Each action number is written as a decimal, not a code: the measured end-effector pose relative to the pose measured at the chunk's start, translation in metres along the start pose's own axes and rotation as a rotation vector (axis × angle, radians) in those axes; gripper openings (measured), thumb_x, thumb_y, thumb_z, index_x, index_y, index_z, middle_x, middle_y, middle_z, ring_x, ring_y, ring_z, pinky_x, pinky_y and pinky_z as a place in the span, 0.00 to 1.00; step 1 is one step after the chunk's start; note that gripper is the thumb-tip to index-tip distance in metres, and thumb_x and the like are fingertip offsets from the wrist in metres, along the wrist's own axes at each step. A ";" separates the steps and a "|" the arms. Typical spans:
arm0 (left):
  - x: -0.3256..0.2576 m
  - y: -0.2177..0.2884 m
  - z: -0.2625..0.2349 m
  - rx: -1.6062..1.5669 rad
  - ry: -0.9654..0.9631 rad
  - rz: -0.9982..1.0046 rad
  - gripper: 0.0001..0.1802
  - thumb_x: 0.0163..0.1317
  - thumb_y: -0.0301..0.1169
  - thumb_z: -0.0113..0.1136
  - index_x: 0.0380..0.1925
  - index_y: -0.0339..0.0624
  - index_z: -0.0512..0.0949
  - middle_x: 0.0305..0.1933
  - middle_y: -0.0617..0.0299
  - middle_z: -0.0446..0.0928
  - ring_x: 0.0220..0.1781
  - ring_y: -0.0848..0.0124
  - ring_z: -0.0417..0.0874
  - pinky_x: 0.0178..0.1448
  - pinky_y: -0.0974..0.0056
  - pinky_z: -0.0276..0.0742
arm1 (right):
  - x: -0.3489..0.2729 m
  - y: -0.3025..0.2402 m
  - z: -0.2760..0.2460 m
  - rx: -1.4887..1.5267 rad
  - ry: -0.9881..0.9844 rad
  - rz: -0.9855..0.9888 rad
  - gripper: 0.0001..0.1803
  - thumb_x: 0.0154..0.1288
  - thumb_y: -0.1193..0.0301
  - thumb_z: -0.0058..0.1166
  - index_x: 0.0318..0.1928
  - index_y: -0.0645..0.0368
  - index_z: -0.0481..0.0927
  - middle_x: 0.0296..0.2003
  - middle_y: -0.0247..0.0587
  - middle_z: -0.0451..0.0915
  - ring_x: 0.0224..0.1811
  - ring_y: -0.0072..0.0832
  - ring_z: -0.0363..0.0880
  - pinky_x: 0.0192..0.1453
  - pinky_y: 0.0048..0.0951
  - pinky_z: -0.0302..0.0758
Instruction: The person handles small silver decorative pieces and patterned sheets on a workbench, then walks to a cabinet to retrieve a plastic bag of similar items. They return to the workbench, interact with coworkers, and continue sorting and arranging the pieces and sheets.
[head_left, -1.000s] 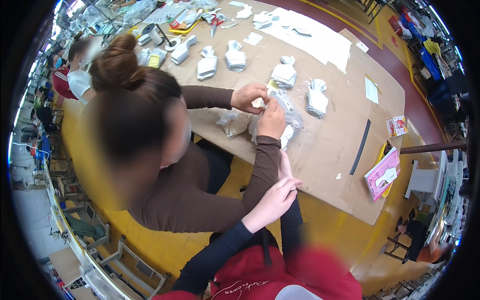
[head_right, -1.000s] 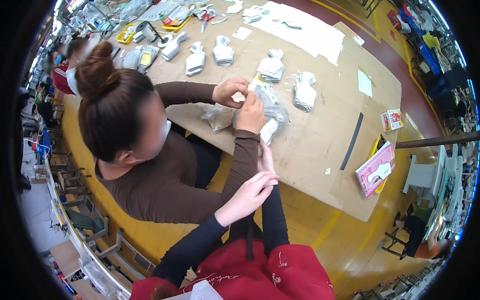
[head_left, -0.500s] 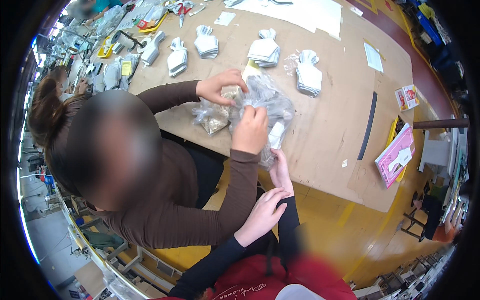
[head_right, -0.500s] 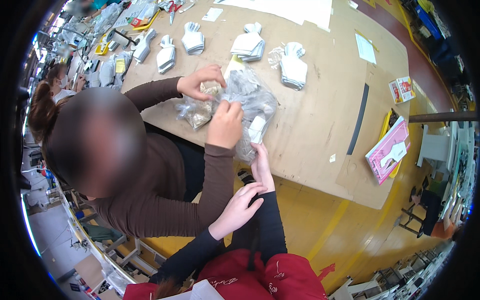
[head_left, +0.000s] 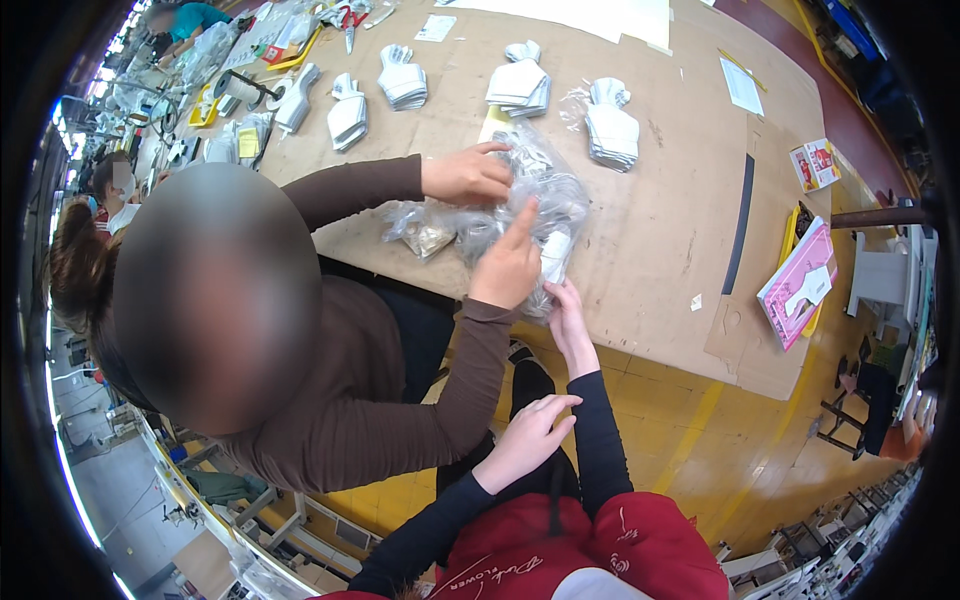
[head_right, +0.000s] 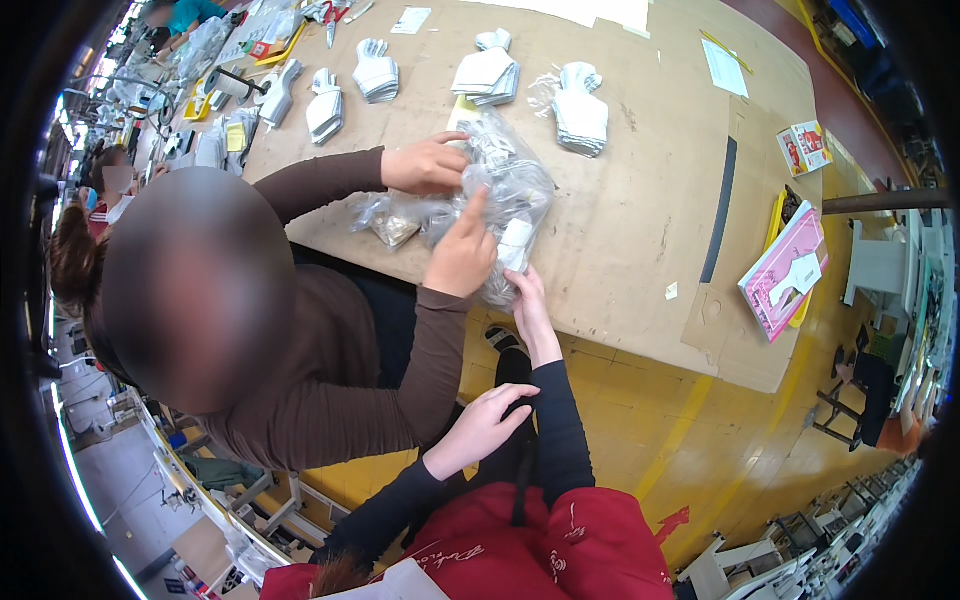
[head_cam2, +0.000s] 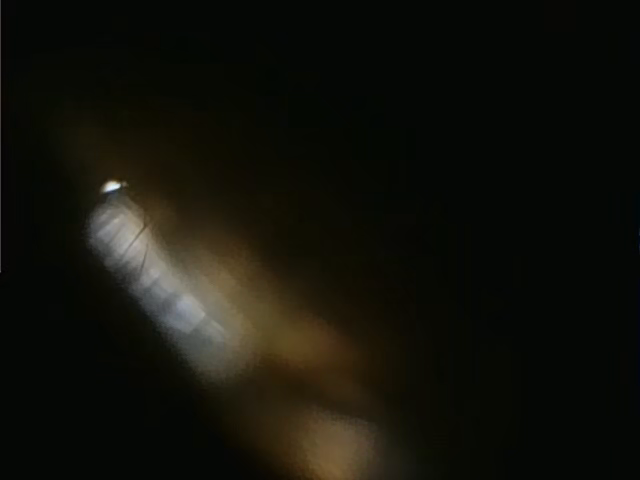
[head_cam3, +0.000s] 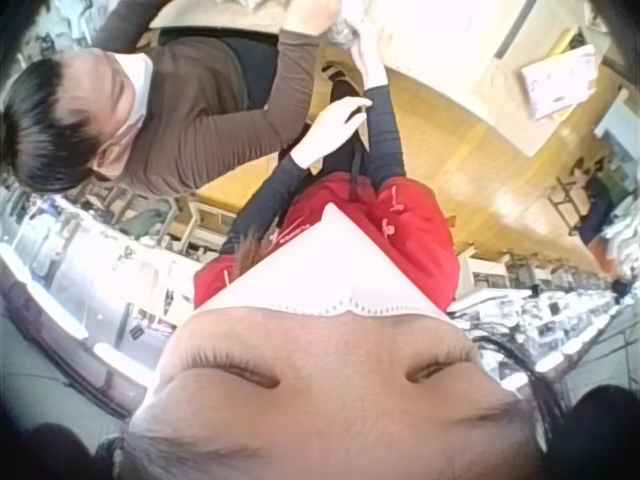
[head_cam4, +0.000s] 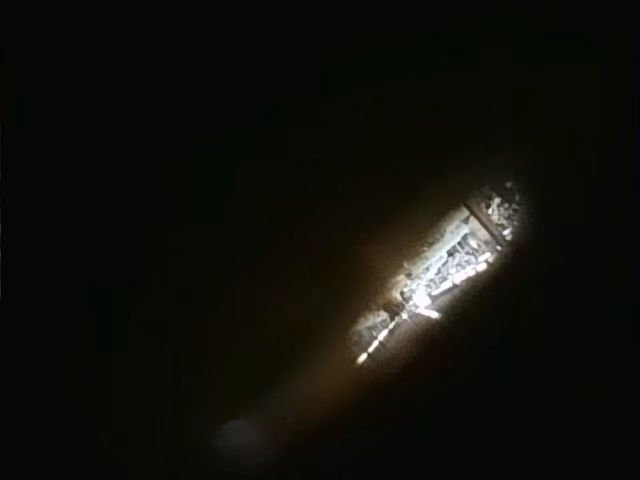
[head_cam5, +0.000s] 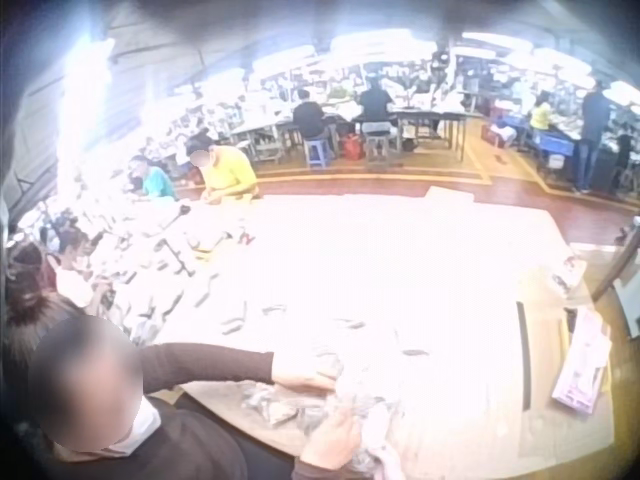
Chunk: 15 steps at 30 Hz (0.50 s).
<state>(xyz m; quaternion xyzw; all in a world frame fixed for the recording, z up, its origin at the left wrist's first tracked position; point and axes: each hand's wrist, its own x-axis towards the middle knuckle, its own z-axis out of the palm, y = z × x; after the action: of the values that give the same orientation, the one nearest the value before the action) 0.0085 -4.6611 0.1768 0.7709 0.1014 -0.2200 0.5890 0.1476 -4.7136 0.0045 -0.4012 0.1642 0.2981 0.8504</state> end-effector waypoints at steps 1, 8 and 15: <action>-0.002 -0.001 0.002 0.002 -0.002 0.003 0.15 0.67 0.32 0.53 0.51 0.38 0.74 0.49 0.49 0.77 0.54 0.52 0.77 0.59 0.55 0.71 | -0.001 -0.001 -0.001 -0.031 -0.011 -0.013 0.24 0.64 0.74 0.50 0.62 0.63 0.69 0.55 0.38 0.77 0.56 0.25 0.74 0.62 0.29 0.67; -0.014 -0.011 0.000 0.010 -0.022 -0.057 0.16 0.68 0.32 0.52 0.53 0.39 0.74 0.51 0.51 0.77 0.56 0.55 0.77 0.60 0.58 0.71 | 0.000 0.008 0.000 -0.003 -0.098 0.004 0.34 0.60 0.80 0.52 0.67 0.66 0.59 0.58 0.44 0.74 0.61 0.28 0.71 0.68 0.31 0.64; -0.016 0.007 -0.017 -0.167 0.068 -0.051 0.12 0.67 0.25 0.52 0.49 0.36 0.77 0.49 0.54 0.79 0.51 0.65 0.81 0.57 0.65 0.74 | -0.001 0.004 0.011 -0.236 0.063 0.002 0.28 0.63 0.78 0.55 0.64 0.65 0.66 0.56 0.41 0.76 0.55 0.26 0.75 0.61 0.26 0.70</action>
<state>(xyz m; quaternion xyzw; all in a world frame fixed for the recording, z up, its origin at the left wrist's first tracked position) 0.0007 -4.6447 0.1938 0.7233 0.1589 -0.1992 0.6418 0.1444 -4.7032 0.0098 -0.5076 0.1548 0.3037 0.7913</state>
